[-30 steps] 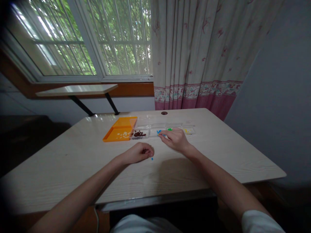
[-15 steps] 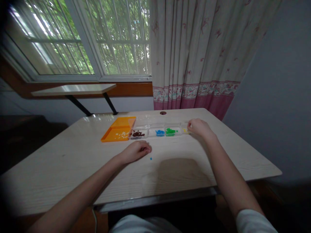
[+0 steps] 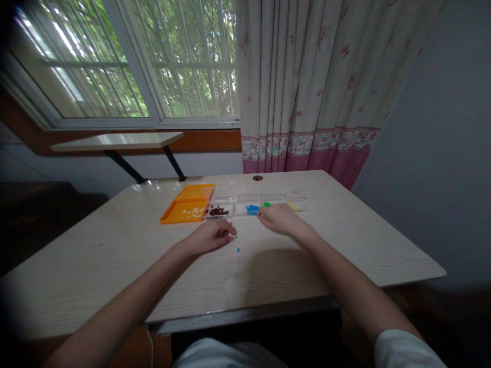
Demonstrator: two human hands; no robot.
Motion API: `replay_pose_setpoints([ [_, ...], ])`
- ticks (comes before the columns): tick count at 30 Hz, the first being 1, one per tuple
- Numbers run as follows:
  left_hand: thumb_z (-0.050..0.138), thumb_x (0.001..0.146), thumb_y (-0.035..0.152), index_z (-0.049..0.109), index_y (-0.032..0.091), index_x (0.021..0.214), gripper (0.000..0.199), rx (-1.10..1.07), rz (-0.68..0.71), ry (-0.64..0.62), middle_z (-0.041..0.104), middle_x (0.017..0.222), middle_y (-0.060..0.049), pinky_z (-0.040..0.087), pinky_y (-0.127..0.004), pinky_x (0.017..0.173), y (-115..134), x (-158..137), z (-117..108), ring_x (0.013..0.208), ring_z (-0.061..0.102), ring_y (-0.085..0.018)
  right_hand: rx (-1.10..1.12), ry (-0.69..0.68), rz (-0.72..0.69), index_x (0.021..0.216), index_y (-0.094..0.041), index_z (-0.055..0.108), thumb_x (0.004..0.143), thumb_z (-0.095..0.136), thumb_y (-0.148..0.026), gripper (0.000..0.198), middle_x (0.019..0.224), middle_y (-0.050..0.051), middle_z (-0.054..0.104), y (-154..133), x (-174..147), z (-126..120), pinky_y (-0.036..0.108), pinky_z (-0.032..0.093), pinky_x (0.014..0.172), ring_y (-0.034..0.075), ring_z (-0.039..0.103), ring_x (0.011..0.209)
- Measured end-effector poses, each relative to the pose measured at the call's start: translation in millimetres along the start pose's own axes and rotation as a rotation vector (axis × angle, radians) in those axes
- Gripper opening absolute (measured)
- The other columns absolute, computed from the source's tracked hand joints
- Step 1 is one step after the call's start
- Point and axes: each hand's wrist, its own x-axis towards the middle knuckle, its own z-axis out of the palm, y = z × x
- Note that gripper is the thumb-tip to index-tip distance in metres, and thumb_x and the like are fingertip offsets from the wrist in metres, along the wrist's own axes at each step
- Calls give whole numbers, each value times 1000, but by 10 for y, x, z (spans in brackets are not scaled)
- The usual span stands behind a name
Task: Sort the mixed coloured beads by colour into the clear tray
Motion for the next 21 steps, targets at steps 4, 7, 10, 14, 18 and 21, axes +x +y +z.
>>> replay_pose_setpoints([
  [4, 48, 77, 22, 64, 19, 85, 19, -17, 23, 6, 60, 73, -2, 37, -20, 61, -4, 20, 41, 66, 52, -12, 59, -64, -189, 93, -22, 64, 85, 38, -28, 28, 78, 5, 69, -411, 2, 125, 23, 33, 59, 15, 60, 68],
  [7, 47, 78, 22, 64, 18, 83, 18, -10, 22, 12, 61, 75, -2, 38, -21, 62, 6, 30, 67, 67, 52, -12, 75, -87, -209, 94, -23, 64, 85, 38, -27, 27, 80, 4, 69, -495, -3, 177, 23, 32, 59, 16, 61, 68],
  [10, 47, 78, 22, 63, 18, 83, 18, 4, 28, 18, 60, 76, -3, 38, -21, 63, 24, 25, 75, 69, 53, -12, 100, -99, -194, 96, -23, 63, 85, 39, -28, 27, 83, 4, 69, -477, -3, 203, 23, 33, 60, 15, 62, 71],
  [14, 47, 78, 23, 62, 20, 92, 20, 16, 41, 24, 60, 80, -3, 39, -21, 64, 41, 12, 67, 71, 53, -13, 120, -118, -182, 97, -23, 63, 85, 39, -30, 28, 84, 5, 69, -446, 3, 232, 22, 33, 61, 16, 62, 72],
  [18, 46, 80, 21, 62, 20, 90, 19, 0, 83, 6, 59, 83, -3, 39, -22, 68, 47, 11, 64, 76, 53, -13, 125, -104, -182, 96, -23, 63, 85, 39, -30, 28, 84, 4, 69, -445, 4, 249, 22, 34, 62, 15, 62, 72],
  [21, 44, 81, 22, 61, 18, 87, 18, -13, 65, 24, 59, 82, -3, 39, -22, 67, 61, 13, 61, 75, 53, -13, 122, -79, -173, 96, -23, 64, 84, 40, -29, 27, 82, 5, 69, -450, 2, 259, 22, 34, 61, 15, 61, 71],
])
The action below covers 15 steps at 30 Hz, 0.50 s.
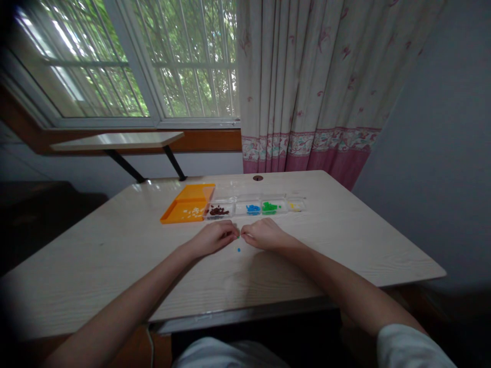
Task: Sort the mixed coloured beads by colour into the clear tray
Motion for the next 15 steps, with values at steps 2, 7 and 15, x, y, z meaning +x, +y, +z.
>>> replay_pose_setpoints([
  [2, 43, 83, 24, 60, 17, 86, 18, -5, -13, 37, 59, 82, -4, 39, -22, 66, 19, 3, -8, 74, 53, -13, -8, 43, 21, 96, -23, 64, 84, 41, -31, 27, 79, 5, 69, 0, 1, 12, 23, 34, 60, 16, 61, 69],
  [7, 42, 84, 26, 59, 16, 85, 20, -22, -17, 128, 57, 78, -4, 38, -22, 64, 63, 8, -36, 73, 51, -13, 21, 135, 59, 95, -25, 64, 83, 44, -34, 25, 71, 2, 68, 8, 10, 50, 21, 35, 59, 14, 61, 66],
  [15, 44, 84, 27, 60, 15, 84, 20, -74, -15, 178, 57, 77, -4, 38, -23, 65, 73, 12, -33, 73, 51, -13, 111, 281, 75, 91, -24, 65, 80, 49, -32, 22, 63, 0, 65, 12, 14, 103, 20, 34, 57, 12, 57, 58],
])
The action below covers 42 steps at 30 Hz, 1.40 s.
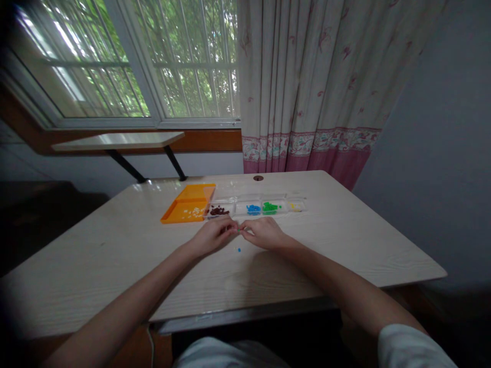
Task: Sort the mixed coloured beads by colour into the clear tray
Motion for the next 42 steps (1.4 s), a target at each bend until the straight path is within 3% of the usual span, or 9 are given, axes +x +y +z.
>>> replay_pose_setpoints([
  [10, 46, 82, 29, 59, 15, 90, 20, -45, -35, 19, 57, 78, -4, 37, -22, 63, 57, -1, -51, 70, 49, -12, 60, 123, -42, 86, -20, 66, 80, 48, -27, 21, 62, 1, 64, 66, 8, -100, 20, 35, 58, 11, 55, 56],
  [16, 52, 76, 25, 62, 15, 84, 16, -126, 55, -217, 58, 74, -2, 37, -20, 59, 75, -46, -65, 64, 49, -10, 30, 369, 73, 86, -19, 67, 83, 43, -37, 30, 61, 3, 64, 216, 12, -257, 22, 38, 59, 11, 54, 55],
  [25, 55, 71, 21, 63, 19, 88, 18, -79, 113, -338, 58, 77, -1, 39, -20, 61, 90, -41, -39, 65, 50, -10, 6, 440, 18, 84, -20, 69, 84, 42, -38, 33, 58, 3, 63, 213, 10, -249, 22, 38, 58, 10, 51, 51],
  [34, 48, 76, 17, 63, 18, 82, 16, -105, 130, -331, 58, 78, -3, 40, -20, 65, 80, -49, 4, 69, 52, -11, -64, 418, 68, 87, -20, 68, 85, 40, -40, 35, 64, 4, 66, 336, 20, -303, 22, 39, 61, 11, 55, 54],
  [38, 44, 81, 20, 60, 16, 81, 17, -153, 116, -302, 59, 80, -4, 40, -21, 69, 97, -40, 9, 75, 53, -12, -176, 297, 224, 93, -21, 66, 85, 40, -39, 33, 67, 4, 67, 509, 42, -373, 22, 37, 60, 13, 58, 60],
  [42, 44, 83, 26, 59, 14, 83, 19, -225, 21, -172, 58, 79, -4, 40, -22, 67, 81, -12, 18, 72, 51, -12, -282, 123, 350, 93, -25, 66, 83, 43, -39, 28, 76, 4, 68, 680, 51, -381, 24, 37, 59, 17, 61, 68],
])
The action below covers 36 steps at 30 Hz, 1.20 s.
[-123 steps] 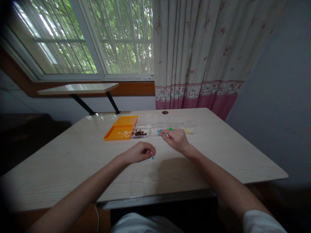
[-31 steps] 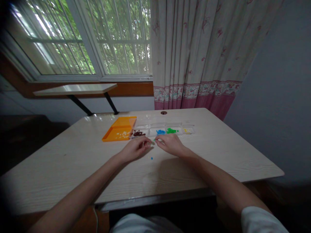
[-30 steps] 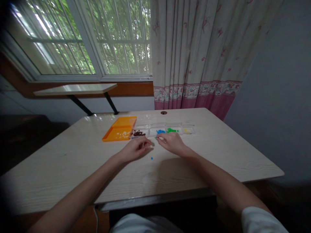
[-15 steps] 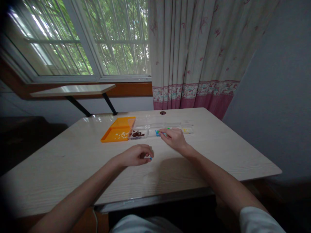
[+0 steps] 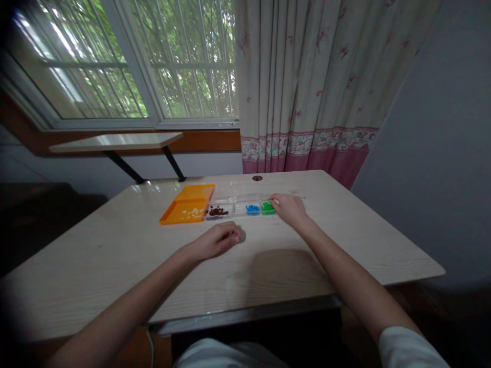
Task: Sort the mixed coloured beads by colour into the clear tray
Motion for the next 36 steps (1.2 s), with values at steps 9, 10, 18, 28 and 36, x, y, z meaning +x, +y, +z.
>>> replay_pose_setpoints([
  [9, 50, 79, 32, 57, 11, 76, 22, -301, -201, 362, 59, 75, -4, 40, -24, 66, -78, 87, 5, 72, 51, -12, 279, -25, -166, 97, -25, 64, 85, 44, -33, 25, 87, 2, 69, -426, -149, 28, 22, 40, 64, 14, 61, 73],
  [10, 50, 78, 33, 57, 11, 76, 23, -315, -205, 368, 59, 74, -4, 40, -24, 65, -82, 89, 6, 71, 51, -12, 320, -24, -207, 96, -24, 65, 84, 45, -33, 25, 84, 2, 69, -511, -182, 36, 21, 40, 64, 13, 61, 70],
  [18, 52, 74, 39, 59, 11, 73, 29, -370, -228, 340, 58, 68, -2, 35, -20, 54, -56, 94, 12, 60, 46, -10, 487, 92, -340, 87, -22, 67, 81, 51, -31, 20, 63, 0, 66, -720, -282, 144, 18, 35, 53, 8, 51, 50],
  [28, 51, 75, 35, 59, 11, 73, 25, -274, -222, 323, 55, 65, -1, 32, -19, 51, -49, 68, -52, 57, 43, -9, 490, 265, -396, 79, -20, 68, 79, 53, -29, 18, 50, -2, 59, -689, -269, 110, 18, 34, 50, 7, 46, 43],
  [36, 55, 71, 25, 62, 13, 72, 14, -5, -41, -120, 54, 63, 0, 32, -18, 52, -46, -62, -141, 56, 43, -8, 512, 578, -260, 74, -18, 68, 77, 56, -30, 17, 43, -4, 51, -481, -203, 63, 19, 35, 47, 7, 43, 41],
])
